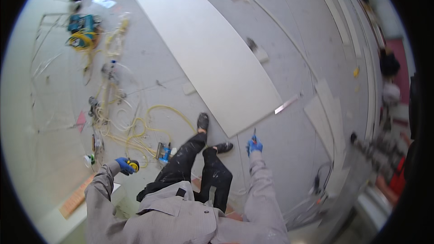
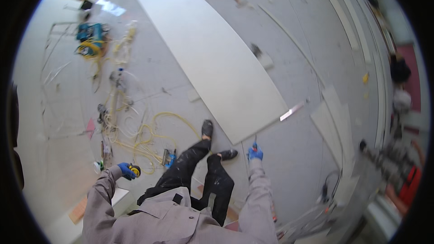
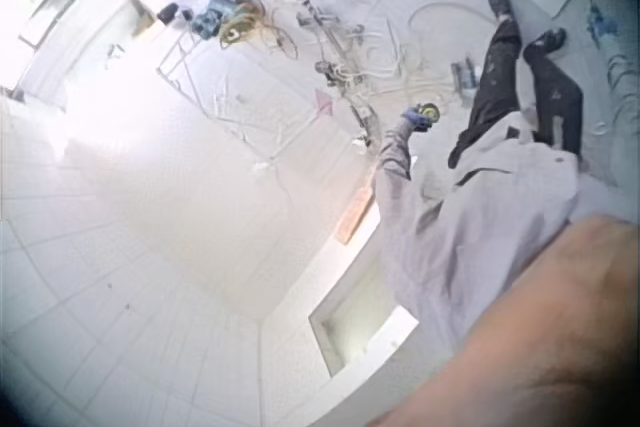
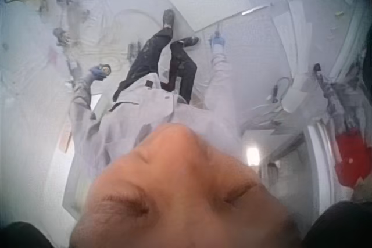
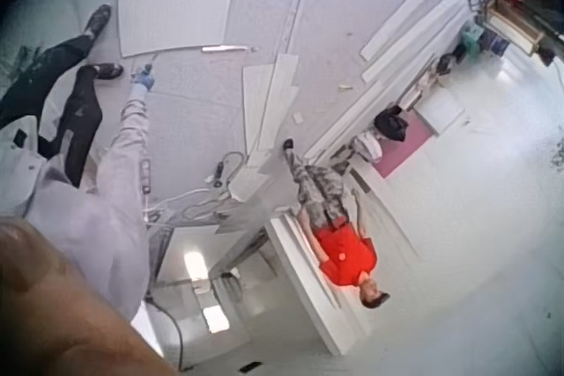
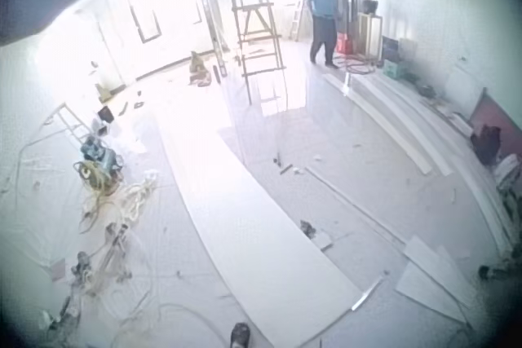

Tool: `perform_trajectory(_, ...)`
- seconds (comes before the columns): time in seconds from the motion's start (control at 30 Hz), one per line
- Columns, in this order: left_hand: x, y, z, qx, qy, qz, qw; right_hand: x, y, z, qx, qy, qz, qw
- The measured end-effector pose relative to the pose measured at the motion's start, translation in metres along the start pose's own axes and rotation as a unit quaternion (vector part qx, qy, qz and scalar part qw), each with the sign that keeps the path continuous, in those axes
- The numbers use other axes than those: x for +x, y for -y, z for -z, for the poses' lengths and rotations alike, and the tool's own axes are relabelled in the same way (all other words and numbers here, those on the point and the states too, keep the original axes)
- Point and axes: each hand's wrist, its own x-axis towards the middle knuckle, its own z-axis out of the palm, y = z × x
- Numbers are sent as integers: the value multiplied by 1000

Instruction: The person measures a large white panel on the floor using a tape measure and marks it with a red pencil. They then use a utility knife and a straight edge to score and cut the panel into smaller pieces.

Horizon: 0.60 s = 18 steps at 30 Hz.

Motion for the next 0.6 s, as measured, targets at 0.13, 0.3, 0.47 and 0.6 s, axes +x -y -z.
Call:
perform_trajectory(0.13, 144, -160, 30, 51, -62, -134, 988, 107, -131, 23, -306, -76, 177, 932)
perform_trajectory(0.3, 301, -391, -18, 86, 25, -310, 946, 166, -224, 58, -461, -154, 128, 865)
perform_trajectory(0.47, 391, -572, -134, 216, 128, -408, 878, 221, -295, 78, -451, -131, 236, 851)
perform_trajectory(0.6, 416, -645, -236, 322, 165, -459, 811, 228, -346, 97, -595, -188, 245, 742)
